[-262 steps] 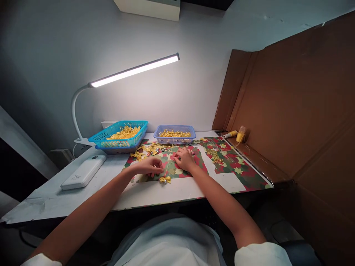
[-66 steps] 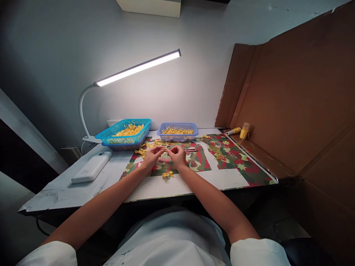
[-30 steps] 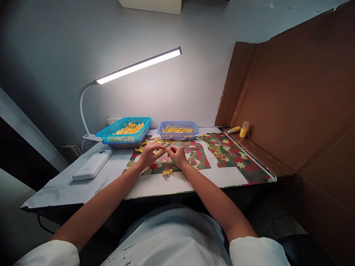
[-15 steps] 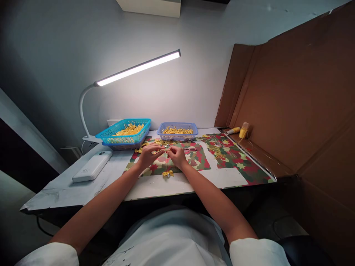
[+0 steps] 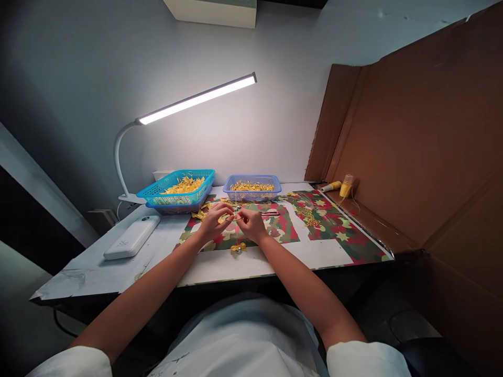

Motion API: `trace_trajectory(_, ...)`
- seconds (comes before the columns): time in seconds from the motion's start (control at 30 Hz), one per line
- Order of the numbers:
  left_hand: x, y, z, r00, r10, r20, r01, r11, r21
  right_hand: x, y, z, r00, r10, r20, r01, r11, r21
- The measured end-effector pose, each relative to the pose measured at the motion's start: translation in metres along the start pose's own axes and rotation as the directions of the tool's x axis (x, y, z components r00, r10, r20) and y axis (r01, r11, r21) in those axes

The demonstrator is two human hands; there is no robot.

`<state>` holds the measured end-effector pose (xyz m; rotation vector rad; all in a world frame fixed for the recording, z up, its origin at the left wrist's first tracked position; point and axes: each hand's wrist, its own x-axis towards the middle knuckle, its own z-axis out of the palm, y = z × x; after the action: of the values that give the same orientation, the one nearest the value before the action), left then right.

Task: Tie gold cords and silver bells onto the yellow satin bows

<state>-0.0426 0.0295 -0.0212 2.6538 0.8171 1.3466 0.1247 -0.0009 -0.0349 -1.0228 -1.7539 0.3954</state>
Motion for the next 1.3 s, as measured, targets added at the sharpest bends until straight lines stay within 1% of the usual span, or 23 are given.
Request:
trace_trajectory(0.07, 0.000, -0.001, 0.000, 0.999, 0.021, -0.041, -0.021, 1.000, 0.013, -0.001, -0.001, -0.001, 0.999, -0.032, 0.006, 0.032, 0.999, -0.021)
trace_trajectory(0.17, -0.001, -0.003, 0.000, 0.993, 0.056, -0.107, -0.051, 0.997, 0.057, -0.001, -0.002, -0.003, 0.998, -0.063, -0.020, 0.062, 0.996, -0.066)
trace_trajectory(0.3, -0.002, -0.004, 0.000, 0.987, 0.099, -0.124, -0.082, 0.987, 0.135, -0.002, 0.000, -0.004, 0.996, -0.081, -0.049, 0.074, 0.989, -0.126)
trace_trajectory(0.43, -0.003, -0.003, 0.002, 0.992, 0.094, -0.087, -0.078, 0.983, 0.164, -0.002, 0.002, -0.003, 0.995, -0.094, -0.045, 0.086, 0.984, -0.157)
trace_trajectory(0.53, -0.001, -0.001, 0.001, 0.997, 0.054, -0.058, -0.046, 0.990, 0.134, -0.002, 0.002, -0.003, 0.995, -0.098, -0.017, 0.094, 0.986, -0.141)
trace_trajectory(0.6, 0.001, 0.001, -0.003, 1.000, -0.011, -0.007, 0.012, 0.996, 0.093, -0.001, 0.001, -0.002, 0.996, -0.087, -0.008, 0.085, 0.990, -0.111)
trace_trajectory(0.63, 0.002, 0.002, -0.006, 0.995, -0.080, 0.054, 0.076, 0.995, 0.069, 0.000, 0.001, -0.002, 0.998, -0.068, -0.015, 0.066, 0.993, -0.093)
trace_trajectory(0.67, 0.003, 0.002, -0.010, 0.974, -0.173, 0.147, 0.168, 0.985, 0.043, 0.001, 0.001, -0.002, 0.999, -0.032, -0.027, 0.030, 0.997, -0.075)
trace_trajectory(0.7, 0.004, 0.003, -0.015, 0.916, -0.298, 0.269, 0.302, 0.953, 0.029, 0.003, 0.002, -0.001, 0.999, 0.032, -0.034, -0.034, 0.998, -0.053)
trace_trajectory(0.73, 0.004, 0.004, -0.019, 0.784, -0.431, 0.447, 0.467, 0.884, 0.033, 0.004, 0.002, -0.001, 0.993, 0.117, -0.027, -0.117, 0.993, -0.029)
trace_trajectory(0.77, 0.005, 0.005, -0.023, 0.614, -0.509, 0.603, 0.610, 0.791, 0.047, 0.006, 0.003, -0.002, 0.978, 0.207, -0.005, -0.207, 0.978, -0.009)
trace_trajectory(0.8, 0.005, 0.005, -0.026, 0.435, -0.530, 0.728, 0.706, 0.702, 0.090, 0.007, 0.003, -0.004, 0.957, 0.288, 0.033, -0.288, 0.958, 0.006)
trace_trajectory(0.83, 0.005, 0.006, -0.029, 0.301, -0.515, 0.802, 0.753, 0.645, 0.132, 0.008, 0.004, -0.006, 0.935, 0.345, 0.081, -0.347, 0.938, 0.014)
trace_trajectory(0.87, 0.005, 0.008, -0.030, 0.215, -0.491, 0.844, 0.774, 0.612, 0.159, 0.009, 0.003, -0.010, 0.913, 0.385, 0.136, -0.391, 0.920, 0.017)
trace_trajectory(0.9, 0.005, 0.010, -0.030, 0.165, -0.468, 0.868, 0.781, 0.600, 0.175, 0.009, 0.002, -0.014, 0.891, 0.411, 0.192, -0.422, 0.906, 0.020)
trace_trajectory(0.93, 0.005, 0.013, -0.029, 0.145, -0.452, 0.880, 0.782, 0.597, 0.178, 0.008, 0.000, -0.019, 0.870, 0.429, 0.242, -0.447, 0.894, 0.023)
trace_trajectory(1.0, 0.005, 0.020, -0.025, 0.134, -0.442, 0.887, 0.784, 0.594, 0.178, 0.004, -0.005, -0.030, 0.797, 0.495, 0.348, -0.539, 0.842, 0.036)
trace_trajectory(1.07, 0.006, 0.028, -0.019, 0.130, -0.465, 0.876, 0.787, 0.586, 0.194, -0.001, -0.009, -0.037, 0.739, 0.538, 0.405, -0.599, 0.800, 0.030)
trace_trajectory(1.1, 0.006, 0.032, -0.016, 0.135, -0.480, 0.867, 0.791, 0.579, 0.197, -0.004, -0.011, -0.040, 0.709, 0.558, 0.431, -0.624, 0.781, 0.016)
trace_trajectory(1.2, 0.005, 0.039, -0.007, 0.185, -0.514, 0.838, 0.817, 0.554, 0.159, -0.013, -0.013, -0.040, 0.606, 0.611, 0.510, -0.705, 0.709, -0.013)
trace_trajectory(1.23, 0.005, 0.038, -0.004, 0.202, -0.521, 0.829, 0.830, 0.541, 0.138, -0.014, -0.013, -0.038, 0.586, 0.615, 0.527, -0.723, 0.691, -0.004)
trace_trajectory(1.27, 0.004, 0.037, -0.002, 0.218, -0.526, 0.822, 0.845, 0.523, 0.111, -0.015, -0.013, -0.037, 0.581, 0.615, 0.533, -0.733, 0.680, 0.013)
trace_trajectory(1.3, 0.003, 0.034, 0.001, 0.237, -0.527, 0.816, 0.862, 0.502, 0.074, -0.015, -0.013, -0.036, 0.588, 0.616, 0.524, -0.736, 0.676, 0.031)
